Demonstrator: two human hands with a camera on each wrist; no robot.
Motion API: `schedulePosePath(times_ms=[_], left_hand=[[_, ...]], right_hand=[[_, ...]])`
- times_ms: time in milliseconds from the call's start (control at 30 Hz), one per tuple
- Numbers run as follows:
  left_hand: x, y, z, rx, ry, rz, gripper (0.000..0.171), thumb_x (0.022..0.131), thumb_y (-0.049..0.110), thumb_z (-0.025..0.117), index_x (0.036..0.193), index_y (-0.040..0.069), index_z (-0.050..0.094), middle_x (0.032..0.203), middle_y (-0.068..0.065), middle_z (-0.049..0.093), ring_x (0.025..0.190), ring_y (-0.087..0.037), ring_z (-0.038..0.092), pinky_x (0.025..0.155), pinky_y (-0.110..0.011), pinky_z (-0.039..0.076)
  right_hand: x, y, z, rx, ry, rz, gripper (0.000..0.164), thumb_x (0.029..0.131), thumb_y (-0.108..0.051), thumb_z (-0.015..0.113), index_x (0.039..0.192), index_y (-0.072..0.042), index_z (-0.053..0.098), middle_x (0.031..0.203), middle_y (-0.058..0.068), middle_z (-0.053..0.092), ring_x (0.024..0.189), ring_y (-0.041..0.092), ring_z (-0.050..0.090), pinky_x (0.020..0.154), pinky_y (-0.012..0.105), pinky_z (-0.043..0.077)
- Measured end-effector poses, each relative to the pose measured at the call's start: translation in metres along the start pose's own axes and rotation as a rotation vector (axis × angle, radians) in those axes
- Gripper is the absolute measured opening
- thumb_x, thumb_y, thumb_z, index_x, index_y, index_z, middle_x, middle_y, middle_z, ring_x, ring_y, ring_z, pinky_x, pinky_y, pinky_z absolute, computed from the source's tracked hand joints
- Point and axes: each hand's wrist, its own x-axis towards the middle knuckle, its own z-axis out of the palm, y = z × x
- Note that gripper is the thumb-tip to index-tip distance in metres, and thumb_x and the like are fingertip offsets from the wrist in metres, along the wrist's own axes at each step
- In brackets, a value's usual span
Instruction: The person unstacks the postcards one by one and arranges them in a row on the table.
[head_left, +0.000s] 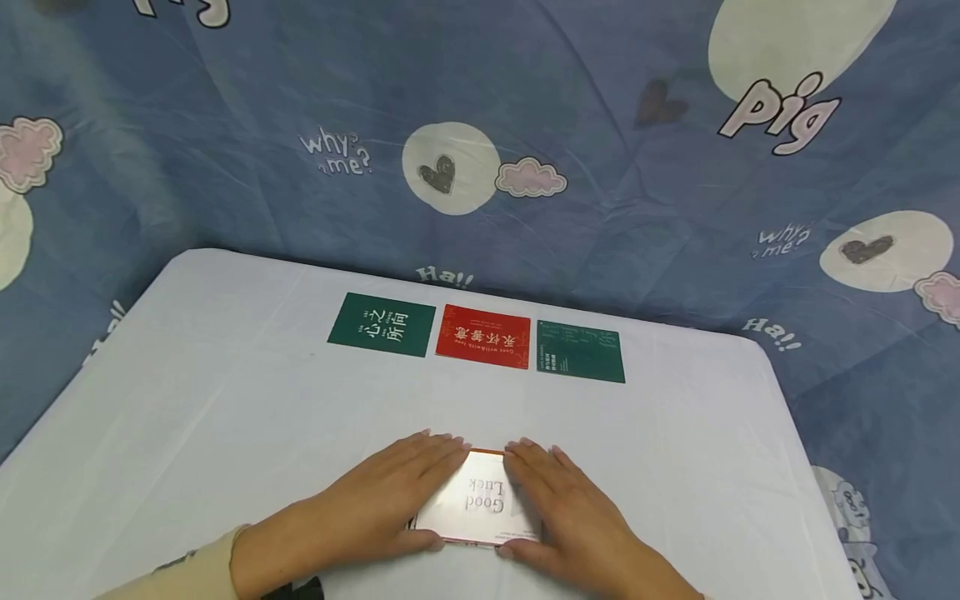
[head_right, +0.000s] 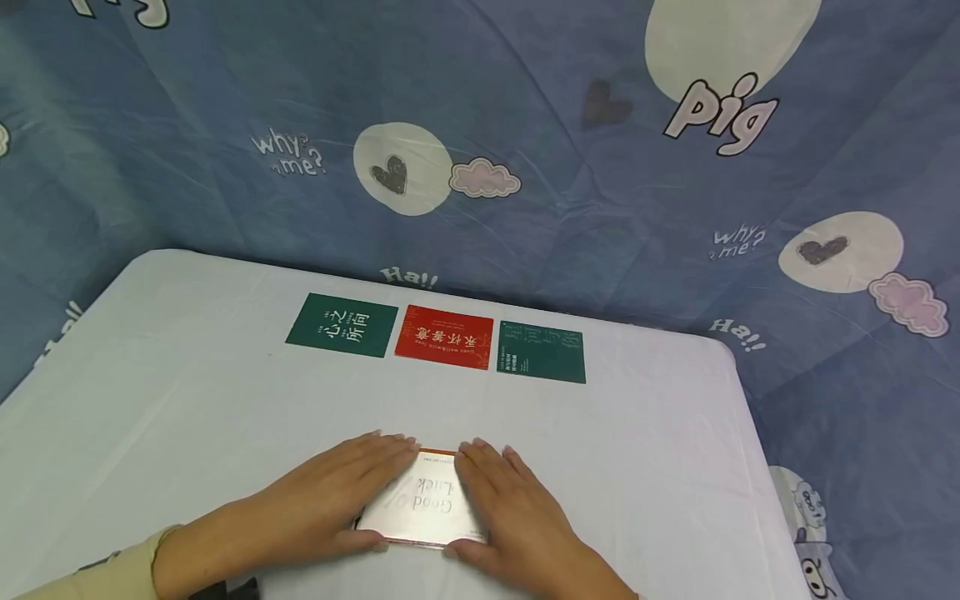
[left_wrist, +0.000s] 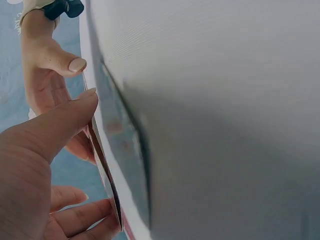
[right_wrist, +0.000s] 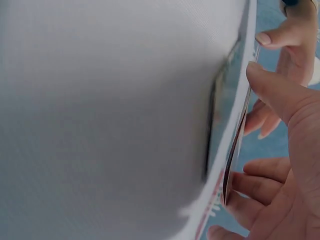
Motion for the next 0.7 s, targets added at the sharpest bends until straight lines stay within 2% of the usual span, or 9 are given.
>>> schedulePosePath(times_ms=[333, 533, 700], left_hand=[[0.02, 0.003, -0.021, 0.014, 0.002, 0.019, 0.097, 0.089, 0.051, 0.08, 0.163, 0.007, 0.036, 0.165, -0.006, 0.039, 0.153, -0.023, 0.034, 0.126, -0.045, 0.027], [0.036, 0.001, -0.025, 0.047, 0.03, 0.066, 0.095, 0.09, 0.051, 0.08, 0.162, 0.006, 0.037, 0.165, -0.01, 0.04, 0.153, -0.025, 0.034, 0.126, -0.043, 0.025], [0.041, 0.001, -0.024, 0.052, 0.054, 0.09, 0.094, 0.088, 0.049, 0.083, 0.158, 0.003, 0.041, 0.162, -0.013, 0.044, 0.149, -0.029, 0.04, 0.124, -0.044, 0.03]], right_hand=[[0.002, 0.015, -0.025, -0.041, 0.029, 0.005, 0.093, 0.085, -0.057, 0.082, 0.157, -0.01, 0.047, 0.162, 0.003, 0.046, 0.153, 0.019, 0.035, 0.124, 0.046, 0.029], [0.001, 0.027, -0.035, -0.035, 0.055, -0.001, 0.094, 0.085, -0.054, 0.083, 0.157, -0.009, 0.046, 0.163, 0.003, 0.044, 0.153, 0.021, 0.035, 0.125, 0.047, 0.028], [0.0, 0.03, -0.034, -0.013, 0.049, 0.01, 0.095, 0.084, -0.054, 0.085, 0.157, -0.009, 0.046, 0.163, 0.003, 0.044, 0.153, 0.021, 0.035, 0.125, 0.048, 0.027]])
